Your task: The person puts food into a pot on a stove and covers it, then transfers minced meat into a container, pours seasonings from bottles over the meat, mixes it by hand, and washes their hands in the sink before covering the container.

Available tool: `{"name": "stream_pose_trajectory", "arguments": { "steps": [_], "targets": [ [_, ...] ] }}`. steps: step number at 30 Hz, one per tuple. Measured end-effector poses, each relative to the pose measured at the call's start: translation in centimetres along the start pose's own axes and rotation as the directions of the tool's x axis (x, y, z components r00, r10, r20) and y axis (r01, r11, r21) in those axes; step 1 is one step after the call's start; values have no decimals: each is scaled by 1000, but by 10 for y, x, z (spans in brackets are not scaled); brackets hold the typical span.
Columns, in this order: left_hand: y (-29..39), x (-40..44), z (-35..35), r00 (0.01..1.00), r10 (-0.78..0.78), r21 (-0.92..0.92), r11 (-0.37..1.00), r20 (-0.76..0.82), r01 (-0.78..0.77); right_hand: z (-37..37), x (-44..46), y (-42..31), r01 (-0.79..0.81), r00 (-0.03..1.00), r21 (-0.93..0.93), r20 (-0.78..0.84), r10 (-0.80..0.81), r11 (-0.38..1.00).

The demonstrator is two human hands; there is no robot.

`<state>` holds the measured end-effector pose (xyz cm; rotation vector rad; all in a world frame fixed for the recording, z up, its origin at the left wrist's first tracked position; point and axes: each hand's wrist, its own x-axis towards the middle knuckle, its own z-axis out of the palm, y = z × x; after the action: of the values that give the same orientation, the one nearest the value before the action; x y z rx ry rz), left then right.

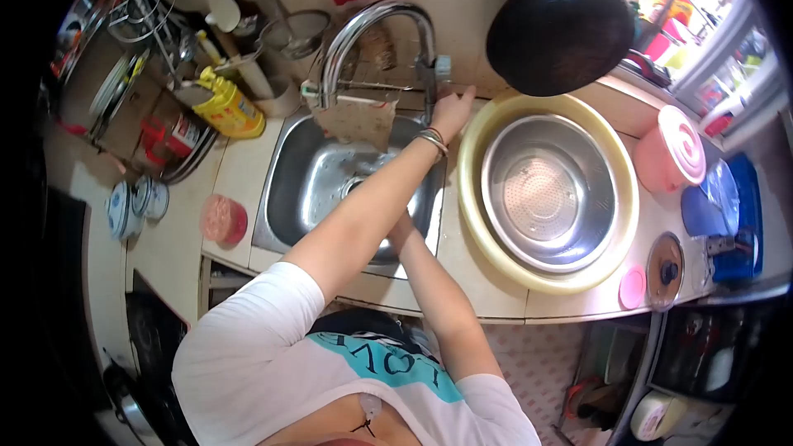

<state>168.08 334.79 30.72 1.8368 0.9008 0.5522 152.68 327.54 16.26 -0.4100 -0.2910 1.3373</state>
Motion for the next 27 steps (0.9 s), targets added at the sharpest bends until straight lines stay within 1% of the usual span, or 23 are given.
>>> {"name": "stream_pose_trajectory", "arguments": {
  "steps": [1,2,3,6,7,8,9,10,11,12,13,14,15,16,17,18,19,20,22,23,24,26,27],
  "targets": [
    [-9,-1,6,984,122,-4,992,-131,-124,-13,1,0,-82,996,86,-35,85,993],
    [-10,-6,3,990,117,61,992,-75,-112,-24,1,-2,-155,984,172,-64,168,973],
    [-10,-10,-1,994,102,118,987,29,-105,-32,4,-1,-220,965,255,-88,249,942],
    [1,-33,-28,952,60,302,941,301,-155,-13,18,5,-224,969,269,-45,245,937],
    [-11,-38,-26,957,177,255,938,230,-235,-13,29,10,-228,965,318,-54,258,920],
    [-28,-41,-24,901,358,248,876,244,-414,-8,38,14,-244,953,265,-113,282,933],
    [-14,-66,-39,922,114,300,925,369,-235,-4,46,17,-266,937,209,-174,303,941],
    [-14,-90,-57,848,167,141,952,503,-271,-2,49,20,-295,915,152,-240,325,943],
    [-27,-120,-70,780,479,-70,866,402,-496,-5,49,24,-318,896,256,-233,377,913],
    [-41,-147,-87,757,570,-205,822,321,-531,-9,51,26,-331,880,355,-218,422,874],
    [-63,-172,-102,762,605,-154,796,231,-585,-10,54,23,-371,901,415,-54,430,831],
    [-78,-192,-122,821,547,-124,837,167,-532,-24,60,29,-391,912,460,74,405,797],
    [-91,-210,-139,881,473,-56,880,-12,-472,-9,63,26,-333,895,415,-143,423,846],
    [-114,-218,-149,925,353,16,935,-140,-354,11,64,23,-285,839,356,-356,411,890],
    [-121,-230,-153,932,145,90,988,-332,-122,14,77,26,-271,781,352,-464,418,896],
    [-127,-229,-156,928,-260,-247,949,-268,195,18,79,27,-276,787,272,-487,379,922],
    [-131,-224,-158,869,-491,-589,720,-60,366,20,85,33,-242,789,249,-511,340,938],
    [-118,-214,-166,769,-601,-796,346,218,496,18,89,40,-207,790,227,-535,300,952],
    [-160,-184,-145,853,-457,-915,173,252,363,20,86,47,-206,790,112,-568,232,972],
    [-184,-169,-131,889,-377,-949,69,262,308,25,81,44,-193,783,91,-586,209,977],
    [-192,-159,-125,903,-341,-961,-10,263,276,30,76,42,-180,775,70,-604,186,981],
    [-200,-145,-120,897,-342,-960,-96,281,264,63,62,26,-137,745,106,-645,173,985],
    [-205,-139,-120,886,-367,-959,-104,284,265,47,60,34,-145,807,2,-579,120,989]
  ]
}}
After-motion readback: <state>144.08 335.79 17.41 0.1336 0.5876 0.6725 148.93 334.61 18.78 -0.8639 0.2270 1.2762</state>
